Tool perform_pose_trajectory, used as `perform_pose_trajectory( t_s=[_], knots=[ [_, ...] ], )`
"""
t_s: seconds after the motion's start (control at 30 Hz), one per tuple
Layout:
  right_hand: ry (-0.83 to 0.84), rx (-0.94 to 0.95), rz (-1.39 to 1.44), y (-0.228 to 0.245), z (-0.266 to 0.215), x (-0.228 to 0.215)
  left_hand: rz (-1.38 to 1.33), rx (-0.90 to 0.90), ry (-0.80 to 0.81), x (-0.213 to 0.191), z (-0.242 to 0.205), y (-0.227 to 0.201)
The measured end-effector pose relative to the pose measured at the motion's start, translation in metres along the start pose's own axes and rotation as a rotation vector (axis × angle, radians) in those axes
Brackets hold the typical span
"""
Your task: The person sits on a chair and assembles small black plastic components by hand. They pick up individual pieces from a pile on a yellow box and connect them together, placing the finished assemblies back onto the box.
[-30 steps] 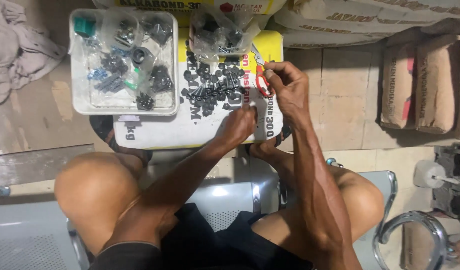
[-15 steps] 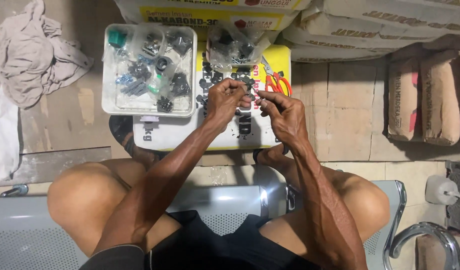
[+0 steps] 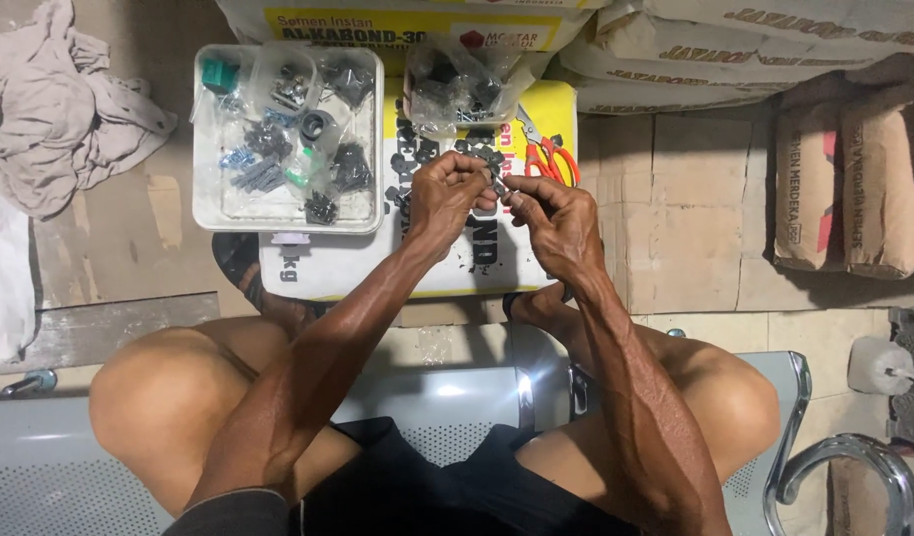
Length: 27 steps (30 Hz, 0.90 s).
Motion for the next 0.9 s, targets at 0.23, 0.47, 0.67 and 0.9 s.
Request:
perform_pose_trajectory(
  t_s=[0.23,0.47,0.67,0.9],
  knots=[
    [-0.037,0.016,-0.005,-0.013,0.002,-0.005,0.025,0.041,-0.021,0.002,0.000,-0.002],
    [-0.089,0.071,0.098,-0.023,0.003,-0.007,-0.076,-0.043,-0.006,0.005,0.003,0.007],
    [-0.116,0.049,0.158,-0.013,0.005,-0.004,-0.100,-0.090,0.019,0.002,0.007,0.012],
    [-0.113,0.019,0.163,-0.012,0.000,0.000,-0.109,-0.120,-0.026,-0.005,0.006,0.009]
  ],
)
Point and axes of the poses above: each hand's wrist, its own z-axis towards the middle knuckle, its own x-axis out of the palm, y = z × x, the point moved 9 cm from there along z, towards the middle knuckle, and after that the axes turned 11 degrees about z, right-handed, at the moved point
